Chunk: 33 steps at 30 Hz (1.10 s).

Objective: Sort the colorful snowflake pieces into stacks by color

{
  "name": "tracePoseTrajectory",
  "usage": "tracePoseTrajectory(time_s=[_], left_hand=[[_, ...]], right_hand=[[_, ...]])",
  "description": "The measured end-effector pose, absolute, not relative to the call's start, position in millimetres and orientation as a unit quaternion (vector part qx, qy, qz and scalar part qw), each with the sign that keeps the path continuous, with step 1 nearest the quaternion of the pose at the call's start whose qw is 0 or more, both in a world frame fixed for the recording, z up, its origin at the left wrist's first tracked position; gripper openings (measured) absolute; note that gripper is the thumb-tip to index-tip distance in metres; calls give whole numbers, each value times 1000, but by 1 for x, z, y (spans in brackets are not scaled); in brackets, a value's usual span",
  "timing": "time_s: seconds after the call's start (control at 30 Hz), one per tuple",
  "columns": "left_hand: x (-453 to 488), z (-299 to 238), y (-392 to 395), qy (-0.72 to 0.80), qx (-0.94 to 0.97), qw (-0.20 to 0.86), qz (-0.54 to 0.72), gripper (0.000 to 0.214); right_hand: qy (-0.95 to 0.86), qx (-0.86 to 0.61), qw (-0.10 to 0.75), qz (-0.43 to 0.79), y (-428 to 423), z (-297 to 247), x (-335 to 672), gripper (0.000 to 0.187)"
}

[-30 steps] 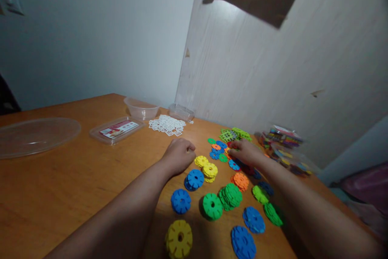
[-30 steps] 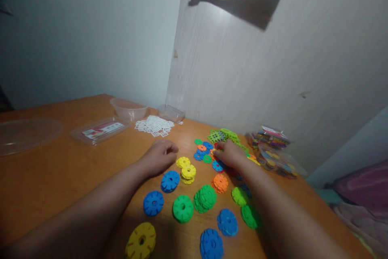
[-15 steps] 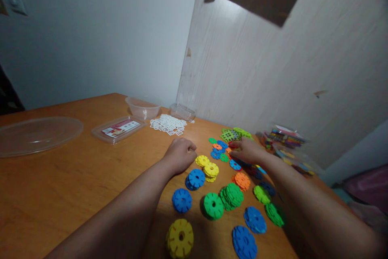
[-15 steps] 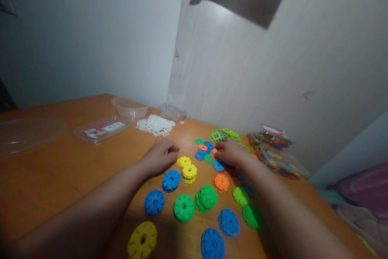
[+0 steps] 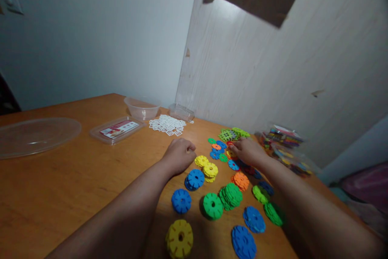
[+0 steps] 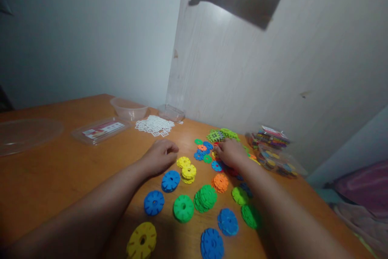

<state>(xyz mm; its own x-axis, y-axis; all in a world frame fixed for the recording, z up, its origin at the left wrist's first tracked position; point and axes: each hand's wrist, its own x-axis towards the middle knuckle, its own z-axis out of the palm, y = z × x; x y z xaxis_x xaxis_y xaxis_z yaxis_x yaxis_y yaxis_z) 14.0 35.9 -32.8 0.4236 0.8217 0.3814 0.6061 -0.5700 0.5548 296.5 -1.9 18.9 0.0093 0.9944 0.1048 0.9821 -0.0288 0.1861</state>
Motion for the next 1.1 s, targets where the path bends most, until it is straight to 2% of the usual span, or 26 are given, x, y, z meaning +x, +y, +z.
tracePoseTrajectory(time_s=[0.1, 0.23, 0.37, 0.47, 0.7, 0.93, 1.0, 1.07, 1.1], left_hand=[[14, -34, 37, 429, 826, 169, 323, 21], [14, -32, 36, 431, 828, 169, 318, 21], [14, -27, 33, 432, 827, 174, 314, 19], [13, -23, 30, 440, 823, 179, 313, 18], [14, -24, 32, 441, 820, 191, 311, 18], [13, -26, 31, 438, 823, 179, 315, 20], [13, -25, 30, 439, 823, 179, 312, 20], [13, -25, 31, 439, 824, 179, 310, 20], [13, -26, 32, 438, 825, 178, 309, 20]], right_hand=[[701, 708, -88, 23, -15, 21, 306, 41], [662, 686, -238, -188, -46, 28, 311, 41], [619, 650, -257, -357, -79, 36, 307, 46], [593, 644, -255, -411, -93, 36, 305, 43], [585, 650, -242, -421, -96, 15, 308, 39], [604, 672, -285, -321, -70, 3, 319, 33], [625, 691, -256, -258, -57, 3, 321, 25], [650, 712, -197, -176, -43, 4, 321, 15], [664, 719, -157, -131, -38, 5, 321, 16]])
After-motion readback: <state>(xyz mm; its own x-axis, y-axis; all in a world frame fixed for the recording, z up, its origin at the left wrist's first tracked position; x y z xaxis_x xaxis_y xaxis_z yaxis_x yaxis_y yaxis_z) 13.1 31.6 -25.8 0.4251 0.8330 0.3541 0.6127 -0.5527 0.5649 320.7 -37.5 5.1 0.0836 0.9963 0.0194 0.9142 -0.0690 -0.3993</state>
